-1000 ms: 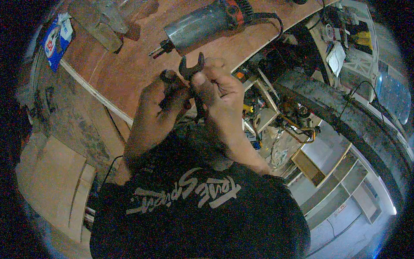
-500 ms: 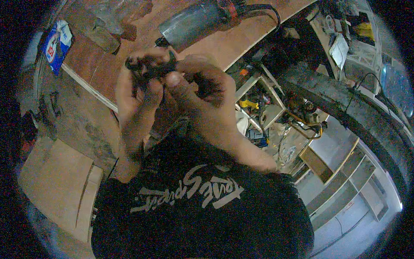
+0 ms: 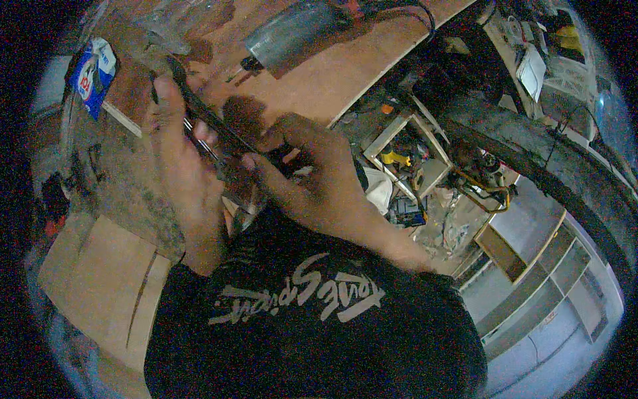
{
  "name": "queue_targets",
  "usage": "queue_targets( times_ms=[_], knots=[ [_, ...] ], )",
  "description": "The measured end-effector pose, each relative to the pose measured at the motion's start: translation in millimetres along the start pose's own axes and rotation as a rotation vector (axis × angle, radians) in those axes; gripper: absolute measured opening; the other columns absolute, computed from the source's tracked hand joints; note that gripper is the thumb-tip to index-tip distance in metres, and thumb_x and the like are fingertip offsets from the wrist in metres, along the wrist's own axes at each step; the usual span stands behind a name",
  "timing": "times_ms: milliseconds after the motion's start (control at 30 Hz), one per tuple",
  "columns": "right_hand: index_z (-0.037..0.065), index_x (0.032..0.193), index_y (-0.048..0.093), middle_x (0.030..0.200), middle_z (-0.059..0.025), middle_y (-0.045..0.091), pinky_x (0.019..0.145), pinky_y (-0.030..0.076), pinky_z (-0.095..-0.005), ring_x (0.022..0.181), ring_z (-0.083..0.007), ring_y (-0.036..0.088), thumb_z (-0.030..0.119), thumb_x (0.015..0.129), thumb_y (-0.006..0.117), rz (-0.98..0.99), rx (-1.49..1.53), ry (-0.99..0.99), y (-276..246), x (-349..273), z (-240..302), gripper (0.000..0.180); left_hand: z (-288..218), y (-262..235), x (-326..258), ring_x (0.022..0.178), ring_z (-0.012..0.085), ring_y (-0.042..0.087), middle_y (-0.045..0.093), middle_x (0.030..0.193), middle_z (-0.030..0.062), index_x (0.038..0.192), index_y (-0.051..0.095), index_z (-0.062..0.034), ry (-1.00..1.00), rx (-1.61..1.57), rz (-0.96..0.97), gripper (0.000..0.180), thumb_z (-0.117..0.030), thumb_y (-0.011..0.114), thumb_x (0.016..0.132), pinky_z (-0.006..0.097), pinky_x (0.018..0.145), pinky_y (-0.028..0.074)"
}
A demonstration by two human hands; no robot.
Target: The person disassembles and reassembles a hand router by unscrewing components, removing a tool bit using a wrench, and adjusting internal parts by hand and with a screwdriver.
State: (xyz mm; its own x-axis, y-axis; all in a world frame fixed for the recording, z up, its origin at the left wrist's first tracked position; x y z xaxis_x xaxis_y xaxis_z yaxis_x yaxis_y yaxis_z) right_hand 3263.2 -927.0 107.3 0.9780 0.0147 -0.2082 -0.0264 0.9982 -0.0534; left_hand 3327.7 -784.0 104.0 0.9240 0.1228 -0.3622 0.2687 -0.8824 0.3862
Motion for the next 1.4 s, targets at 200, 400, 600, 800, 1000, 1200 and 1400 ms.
queue_targets(
  times_ms=[200, 400, 600, 800, 1000, 1200, 1400],
  knots=[
    [0.001, 0.093, 0.059, 0.082, -0.0105, 0.064, 0.059, 0.047, -0.029, 0.071, -0.0145, 0.061, 0.013, 0.094, 0.063, -0.042, 0.078, 0.227, -10.7, -12.4, -1.1, 0.013, 33.1, -9.0, -9.5, 0.051, 0.0041, 0.044, 0.055, 0.062, -0.0008, 0.083, 0.063, -0.0032, -0.127, 0.132, -0.058, 0.039, -0.039, 0.061, 0.099, 0.022, 0.046, 0.031],
    [0.003, 0.089, 0.06, 0.071, -0.0146, 0.062, 0.056, 0.047, -0.0331, 0.058, -0.0245, 0.06, 0.011, 0.09, 0.065, -0.142, -0.461, 0.0, -27.2, -10.5, -1.2, 0.01, 64.6, -47.0, -14.4, 0.057, 0.007, 0.052, 0.062, 0.079, 0.0039, 0.101, 0.058, -0.0011, -0.162, 0.174, -0.085, 0.025, -0.026, 0.057, 0.102, 0.022, 0.052, 0.042],
    [0.002, 0.082, 0.059, 0.065, -0.0049, 0.056, 0.055, 0.038, -0.0237, 0.059, -0.0085, 0.047, 0.006, 0.084, 0.07, -0.174, -0.798, -0.13, -19.5, 14.1, 22.8, 0.012, 76.1, -53.4, -8.6, 0.084, 0.0116, 0.062, 0.063, 0.104, 0.0084, 0.12, 0.052, 0.0008, -0.142, 0.161, 0.022, 0.027, -0.014, 0.06, 0.099, 0.023, 0.069, 0.051],
    [0.002, 0.076, 0.062, 0.065, 0.0007, 0.056, 0.053, 0.036, -0.0207, 0.057, -0.0052, 0.047, 0.005, 0.077, 0.075, -0.163, -0.894, -0.136, -17.6, 31.4, 38.8, 0.013, 79.3, -51.9, -1.3, 0.101, 0.0141, 0.06, 0.059, 0.12, 0.0108, 0.13, 0.047, 0.001, 0.158, 0.389, 0.102, 0.043, -0.005, 0.066, 0.092, 0.025, 0.078, 0.051],
    [-0.001, 0.076, 0.061, 0.067, 0.0019, 0.059, 0.054, 0.035, -0.0182, 0.06, -0.0026, 0.05, 0.004, 0.077, 0.076, -0.121, -0.907, -0.032, -12.0, 47.1, 48.6, 0.016, 76.2, -53.7, 27.5, 0.093, 0.0143, 0.059, 0.06, 0.123, 0.0121, 0.136, 0.049, -0.0016, 0.362, 0.491, 0.137, 0.058, -0.007, 0.073, 0.083, 0.026, 0.08, 0.048],
    [-0.003, 0.079, 0.062, 0.066, 0.0003, 0.059, 0.056, 0.038, -0.0177, 0.062, -0.0035, 0.053, -0.001, 0.078, 0.075, -0.106, -0.976, -0.052, -3.1, 60.8, 58.7, 0.013, 61.0, -49.0, 41.4, 0.072, 0.0128, 0.065, 0.069, 0.094, 0.0114, 0.126, 0.06, -0.0042, 0.117, 0.511, 0.374, 0.051, -0.004, 0.069, 0.076, 0.027, 0.069, 0.052],
    [-0.002, 0.079, 0.063, 0.066, -0.0007, 0.061, 0.055, 0.043, -0.0194, 0.061, -0.005, 0.057, -0.001, 0.078, 0.074, -0.075, -1.14, -0.151, 7.0, 59.2, 69.9, 0.012, 56.0, -48.2, 47.1, 0.066, 0.0177, 0.067, 0.068, 0.082, 0.0144, 0.123, 0.063, -0.004, 0.079, 0.563, 0.361, 0.046, -0.005, 0.068, 0.077, 0.031, 0.067, 0.054]
  ],
)
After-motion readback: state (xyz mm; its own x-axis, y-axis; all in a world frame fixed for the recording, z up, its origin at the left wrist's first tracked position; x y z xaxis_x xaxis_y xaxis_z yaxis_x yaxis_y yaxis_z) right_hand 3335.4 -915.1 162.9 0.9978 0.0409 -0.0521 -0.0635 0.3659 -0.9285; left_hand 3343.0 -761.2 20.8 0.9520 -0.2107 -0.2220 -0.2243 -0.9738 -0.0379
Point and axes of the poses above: each hand's wrist, its own x-axis towards the middle knuckle, its own y-axis out of the palm, z = x × y, the point moved 2 cm from there along x, towards the middle knuckle
